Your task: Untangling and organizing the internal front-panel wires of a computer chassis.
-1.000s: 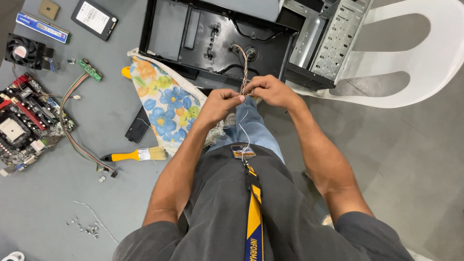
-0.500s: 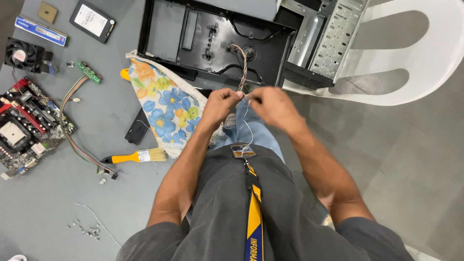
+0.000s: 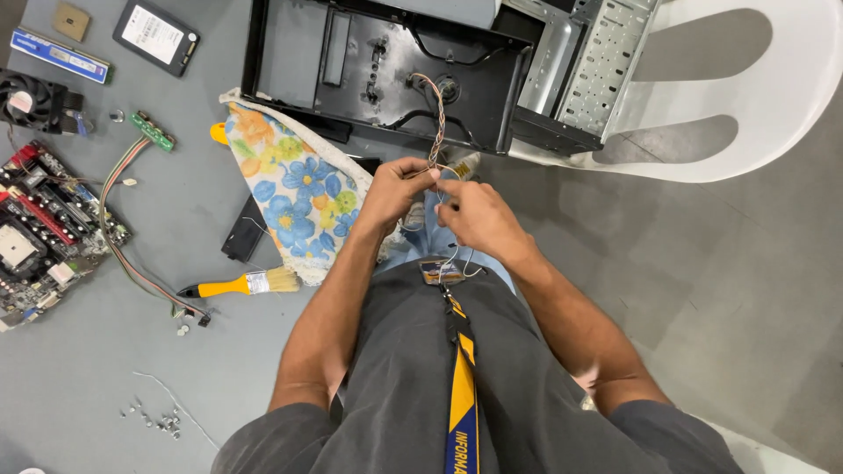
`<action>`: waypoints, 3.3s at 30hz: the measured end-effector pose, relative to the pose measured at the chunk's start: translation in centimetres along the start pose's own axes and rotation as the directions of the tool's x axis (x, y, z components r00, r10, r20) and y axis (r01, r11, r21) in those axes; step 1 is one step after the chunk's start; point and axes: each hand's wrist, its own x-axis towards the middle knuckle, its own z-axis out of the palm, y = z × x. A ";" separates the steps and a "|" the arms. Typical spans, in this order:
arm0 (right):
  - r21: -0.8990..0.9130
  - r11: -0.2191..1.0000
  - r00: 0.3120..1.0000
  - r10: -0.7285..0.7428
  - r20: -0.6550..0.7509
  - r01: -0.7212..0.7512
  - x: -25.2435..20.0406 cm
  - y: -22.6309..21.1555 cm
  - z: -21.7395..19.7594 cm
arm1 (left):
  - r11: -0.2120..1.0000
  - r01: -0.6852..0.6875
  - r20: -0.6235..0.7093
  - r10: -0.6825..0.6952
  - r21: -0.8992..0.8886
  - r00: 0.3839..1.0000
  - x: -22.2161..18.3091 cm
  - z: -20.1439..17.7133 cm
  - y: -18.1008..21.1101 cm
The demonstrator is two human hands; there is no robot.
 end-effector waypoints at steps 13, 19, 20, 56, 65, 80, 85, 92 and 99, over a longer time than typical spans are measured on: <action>-0.124 0.988 0.987 0.072 -0.142 -0.090 -5.2 3.1 -0.4 | 0.996 0.001 -0.113 0.010 0.093 0.994 0.1 -0.1 0.5; 0.169 0.972 0.986 -0.167 0.012 0.163 -9.1 2.4 -0.5 | 0.994 0.094 -0.076 -0.097 -0.050 0.992 -0.6 0.4 1.4; 0.333 0.922 0.979 -0.199 -0.029 0.198 -9.0 3.1 -0.3 | 0.989 0.114 -0.065 -0.120 -0.092 0.991 -0.3 0.3 1.1; 0.458 0.878 0.978 -0.055 -0.201 0.143 7.4 6.9 2.0 | 0.978 -0.016 0.102 -0.005 0.206 0.995 -1.4 -1.5 2.3; 0.552 0.812 0.960 -0.035 -0.279 0.190 6.9 7.7 4.0 | 0.991 -0.005 0.049 -0.002 0.135 0.999 -2.5 -1.1 2.0; 0.356 0.891 0.917 -0.142 -0.372 0.282 7.9 9.3 5.2 | 0.960 0.221 0.037 -0.231 0.172 0.972 -2.8 -0.8 2.1; 0.421 0.854 0.919 -0.150 -0.365 0.306 7.6 9.2 5.6 | 0.841 0.509 0.244 -0.463 -0.183 0.852 -1.2 -2.6 -0.3; 0.524 0.771 0.907 -0.160 -0.390 0.362 7.8 9.4 6.1 | 0.780 0.494 0.374 -0.359 -0.383 0.855 -1.5 -3.5 -1.8; 0.501 0.753 0.883 -0.229 -0.409 0.427 7.7 9.5 6.3 | 0.793 0.518 0.342 -0.412 -0.321 0.844 0.2 -3.5 -3.3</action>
